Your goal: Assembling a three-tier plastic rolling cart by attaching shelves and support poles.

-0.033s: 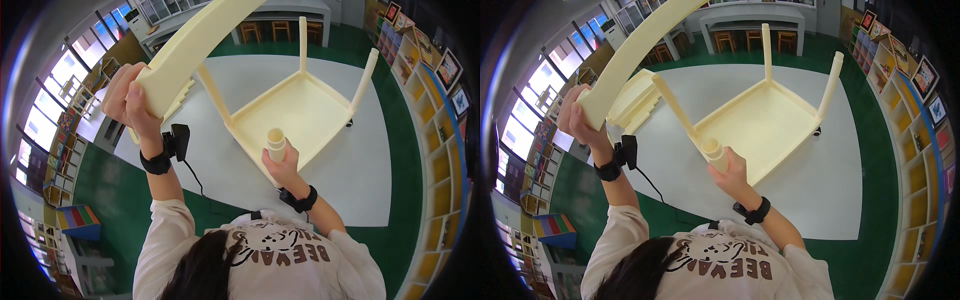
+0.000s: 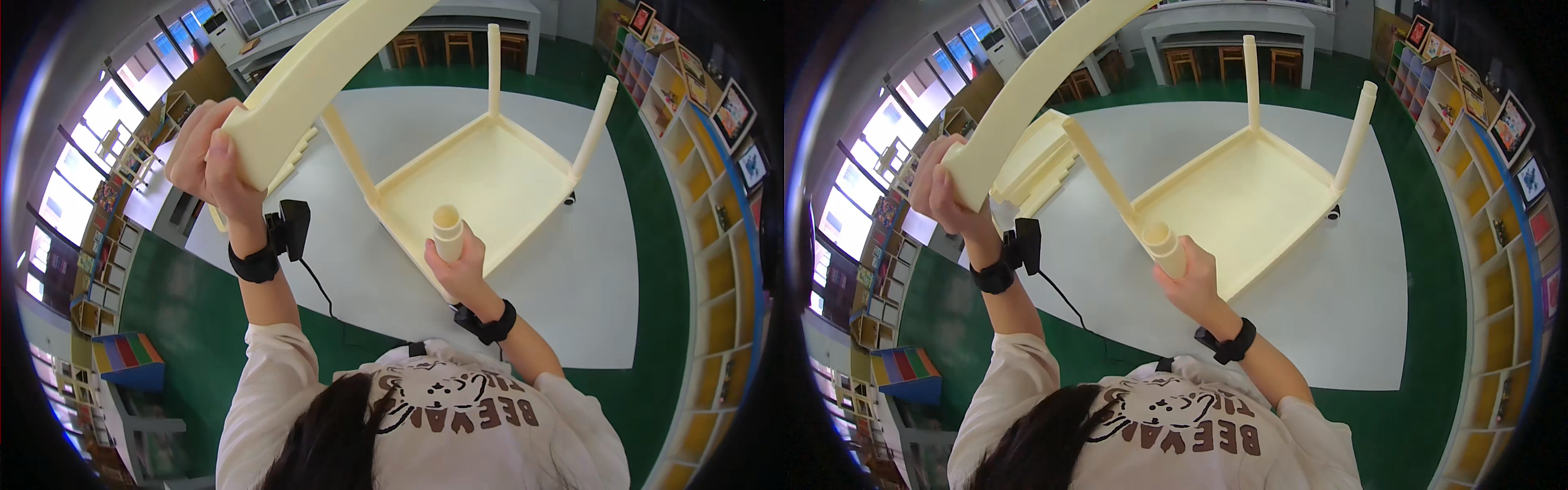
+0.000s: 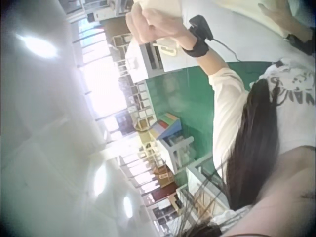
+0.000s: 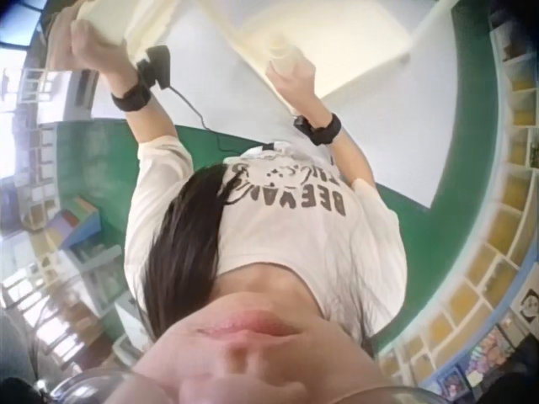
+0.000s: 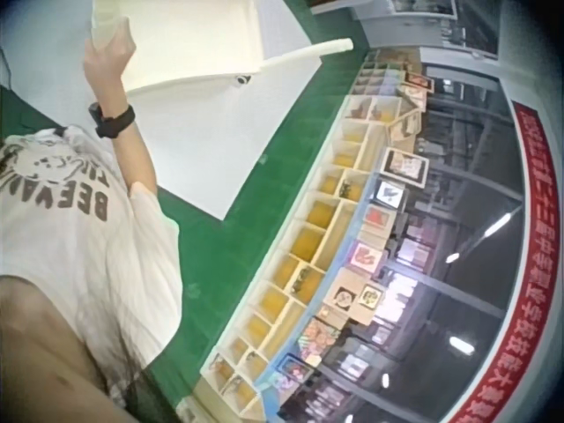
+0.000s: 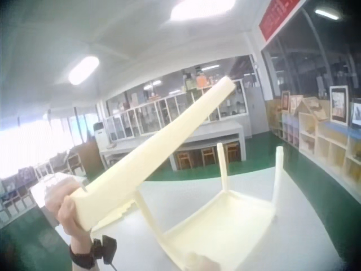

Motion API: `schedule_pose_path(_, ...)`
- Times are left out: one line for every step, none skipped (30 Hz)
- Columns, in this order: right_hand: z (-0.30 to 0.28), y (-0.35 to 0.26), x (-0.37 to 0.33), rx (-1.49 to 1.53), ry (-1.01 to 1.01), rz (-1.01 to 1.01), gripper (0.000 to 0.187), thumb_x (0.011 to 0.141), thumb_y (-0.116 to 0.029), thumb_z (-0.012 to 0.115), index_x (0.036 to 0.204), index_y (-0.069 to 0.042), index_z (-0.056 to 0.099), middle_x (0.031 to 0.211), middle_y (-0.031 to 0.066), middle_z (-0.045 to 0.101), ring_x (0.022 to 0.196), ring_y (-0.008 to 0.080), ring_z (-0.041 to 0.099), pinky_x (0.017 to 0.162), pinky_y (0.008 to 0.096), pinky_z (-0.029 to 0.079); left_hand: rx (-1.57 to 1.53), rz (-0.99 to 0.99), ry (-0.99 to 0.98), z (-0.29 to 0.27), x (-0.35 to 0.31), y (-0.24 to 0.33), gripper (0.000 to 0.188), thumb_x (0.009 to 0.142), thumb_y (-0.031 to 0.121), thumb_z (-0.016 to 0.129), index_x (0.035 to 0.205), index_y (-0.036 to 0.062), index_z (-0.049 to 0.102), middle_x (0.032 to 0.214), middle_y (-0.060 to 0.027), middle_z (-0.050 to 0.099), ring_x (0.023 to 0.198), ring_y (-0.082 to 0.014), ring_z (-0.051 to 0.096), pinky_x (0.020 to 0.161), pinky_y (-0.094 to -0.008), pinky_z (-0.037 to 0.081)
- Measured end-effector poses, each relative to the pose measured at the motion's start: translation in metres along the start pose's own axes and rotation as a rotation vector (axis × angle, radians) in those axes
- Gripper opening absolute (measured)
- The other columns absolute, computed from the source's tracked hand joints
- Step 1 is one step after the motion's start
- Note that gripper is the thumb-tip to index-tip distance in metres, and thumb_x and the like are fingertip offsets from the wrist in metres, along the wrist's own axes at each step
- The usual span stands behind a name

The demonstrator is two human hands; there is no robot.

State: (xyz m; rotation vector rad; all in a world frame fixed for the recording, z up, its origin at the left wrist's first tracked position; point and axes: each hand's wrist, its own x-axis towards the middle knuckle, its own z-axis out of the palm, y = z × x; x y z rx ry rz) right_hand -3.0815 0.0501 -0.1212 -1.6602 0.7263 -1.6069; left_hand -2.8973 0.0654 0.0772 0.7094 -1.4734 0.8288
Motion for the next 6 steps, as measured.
schedule_pose_path(-0.001,0.002,0.000,-0.003,-0.001,-0.024,0.017,0.063,-0.003,0.058,0.077,-0.001,0.049,0.063,0.0096,0.054,0.055,0.0194,0.054,0.052,0.0274,0.043,-0.014,0.034,0.017,0.005,0.000,0.004,0.037,0.068,0.027,0.041,0.058,-0.0071,0.052,0.052,-0.0106,0.047,0.046,-0.0161,0.044,0.044,-0.0235,0.030)
schedule_pose_path(-0.004,0.002,0.000,-0.002,-0.005,-0.013,0.017,0.063,-0.003,0.058,0.077,-0.001,0.049,0.063,0.0096,0.054,0.055,0.0194,0.054,0.052,0.0274,0.043,-0.028,0.067,0.033,0.009,-0.001,0.006,0.037,0.068,0.027,0.040,0.058,-0.0070,0.052,0.052,-0.0108,0.047,0.046,-0.0164,0.044,0.044,-0.0235,0.030)
schedule_pose_path(-0.005,0.001,0.001,-0.004,0.002,-0.017,0.018,0.063,-0.003,0.058,0.077,-0.001,0.048,0.063,0.0099,0.054,0.055,0.0201,0.054,0.052,0.0277,0.043,0.144,0.503,-0.171,0.001,0.003,-0.003,0.019,0.081,0.014,0.039,0.097,0.0037,0.038,0.063,-0.0209,0.054,0.050,-0.0258,0.052,0.049,-0.0323,0.045)
schedule_pose_path(-0.006,0.002,0.002,-0.009,0.011,-0.023,0.019,0.062,-0.003,0.059,0.078,-0.001,0.048,0.063,0.0103,0.054,0.056,0.0208,0.054,0.052,0.0279,0.043,0.143,0.501,-0.177,-0.001,0.004,-0.007,0.019,0.081,0.014,0.039,0.097,0.0037,0.038,0.063,-0.0209,0.054,0.050,-0.0258,0.052,0.049,-0.0323,0.045)
schedule_pose_path(-0.006,0.003,0.002,0.002,0.003,-0.042,0.020,0.063,-0.003,0.059,0.079,-0.001,0.048,0.064,0.0104,0.054,0.056,0.0207,0.055,0.052,0.0280,0.043,0.084,0.532,-0.240,-0.001,0.004,-0.009,0.022,0.080,0.012,0.042,0.100,0.0064,0.036,0.065,-0.0207,0.054,0.051,-0.0261,0.052,0.049,-0.0329,0.046)
schedule_pose_path(-0.006,0.007,0.001,0.012,-0.004,-0.059,0.020,0.063,-0.004,0.059,0.080,-0.002,0.048,0.065,0.0104,0.054,0.056,0.0206,0.055,0.052,0.0281,0.043,0.023,0.561,-0.302,0.000,0.003,-0.010,0.026,0.079,0.011,0.046,0.103,0.0090,0.034,0.067,-0.0205,0.055,0.051,-0.0264,0.052,0.050,-0.0336,0.046)
